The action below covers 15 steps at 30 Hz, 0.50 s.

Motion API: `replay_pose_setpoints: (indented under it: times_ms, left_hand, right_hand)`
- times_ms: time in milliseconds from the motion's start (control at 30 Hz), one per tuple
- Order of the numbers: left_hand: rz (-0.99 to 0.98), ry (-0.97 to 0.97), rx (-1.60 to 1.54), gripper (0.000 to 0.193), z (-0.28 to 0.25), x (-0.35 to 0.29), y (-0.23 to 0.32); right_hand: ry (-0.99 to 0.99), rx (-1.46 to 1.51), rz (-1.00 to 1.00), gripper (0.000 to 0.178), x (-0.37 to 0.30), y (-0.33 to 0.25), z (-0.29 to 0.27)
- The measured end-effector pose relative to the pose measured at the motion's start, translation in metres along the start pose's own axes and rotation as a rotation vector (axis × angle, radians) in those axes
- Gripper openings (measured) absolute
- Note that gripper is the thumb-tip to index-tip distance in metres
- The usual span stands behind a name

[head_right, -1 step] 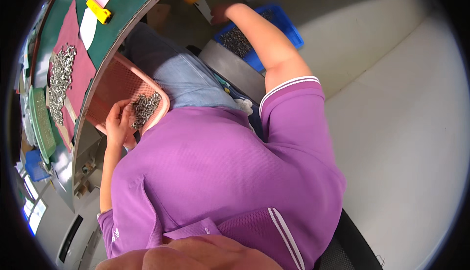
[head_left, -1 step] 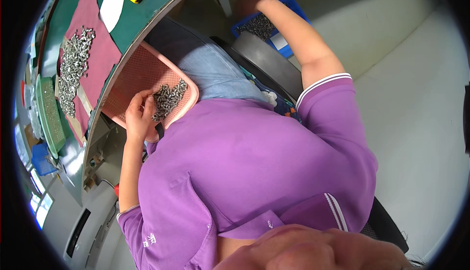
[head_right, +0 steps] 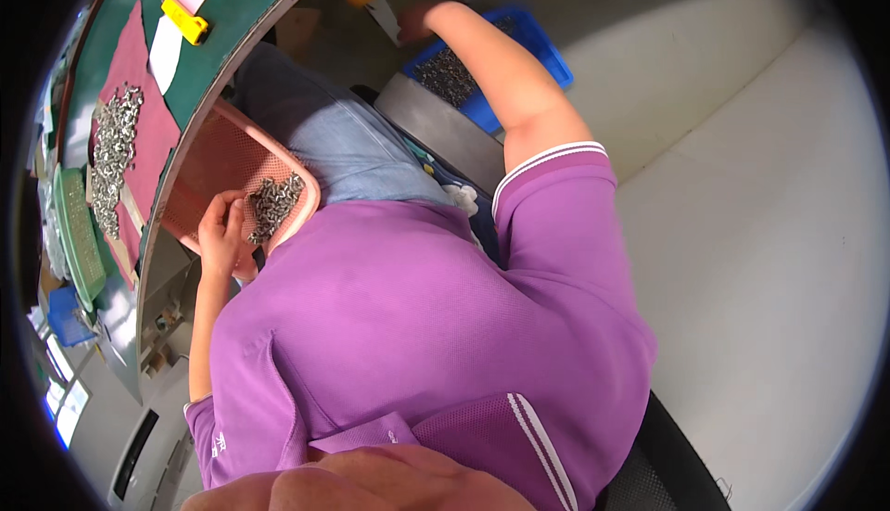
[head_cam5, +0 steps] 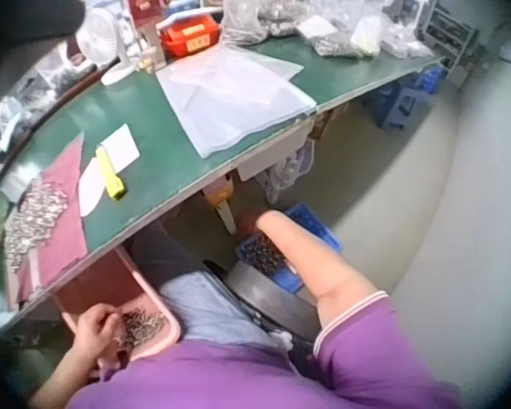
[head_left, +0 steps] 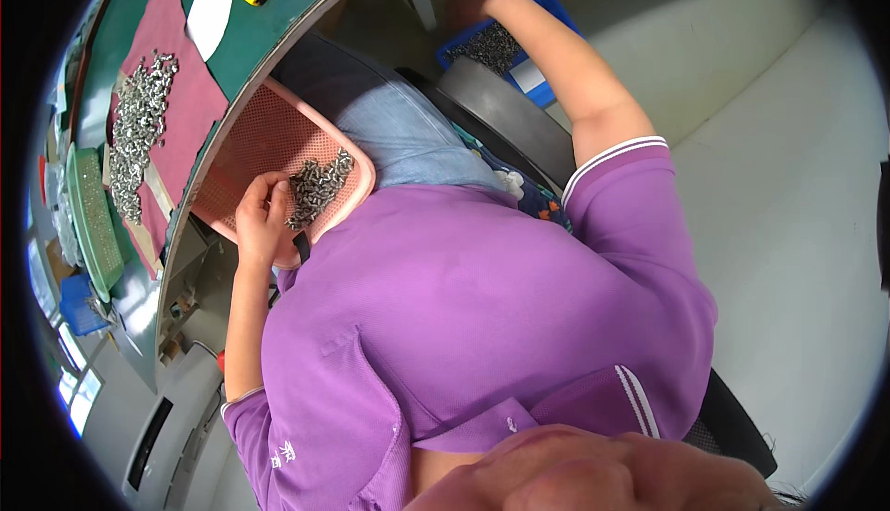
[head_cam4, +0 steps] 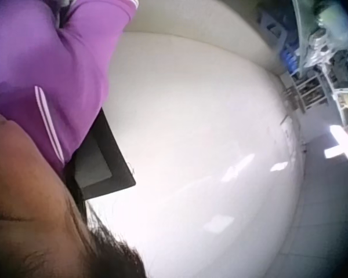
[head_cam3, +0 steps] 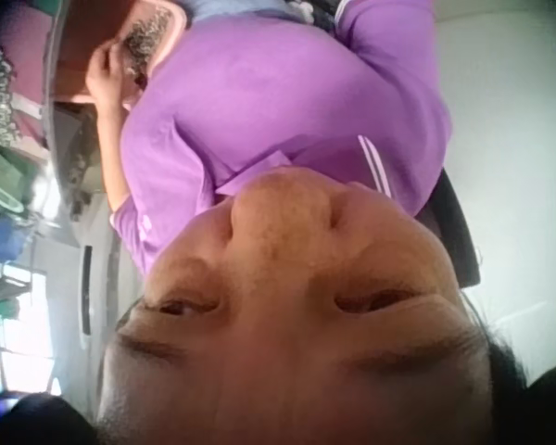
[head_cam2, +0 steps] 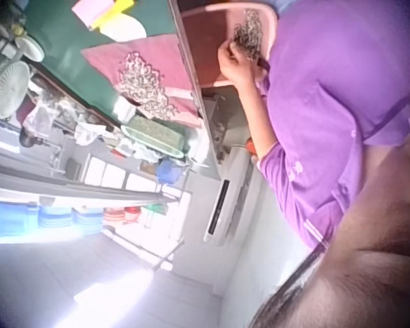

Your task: The person sorts small metal parts by hand, inspecting them on a paper sheet and placing them into a sorting tray.

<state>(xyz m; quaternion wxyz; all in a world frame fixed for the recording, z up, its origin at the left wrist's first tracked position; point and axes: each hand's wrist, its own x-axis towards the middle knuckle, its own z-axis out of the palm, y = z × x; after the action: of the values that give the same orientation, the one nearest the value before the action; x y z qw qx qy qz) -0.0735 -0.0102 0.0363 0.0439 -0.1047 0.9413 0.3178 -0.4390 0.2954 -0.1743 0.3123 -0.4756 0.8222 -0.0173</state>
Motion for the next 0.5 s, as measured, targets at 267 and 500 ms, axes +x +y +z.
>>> replay_pose_setpoints:
  times_ms: [267, 500]
  left_hand:
    - [-0.082, -0.044, -0.090, 0.049, -0.025, -0.014, 0.000]
    - [0.115, -0.044, -0.158, 0.056, -0.035, -0.024, 0.009]
  right_hand:
    - [-0.090, -0.143, 0.098, 0.028, -0.072, -0.119, -0.085]
    - [0.218, -0.150, -0.262, 0.015, -0.143, -0.282, -0.127]
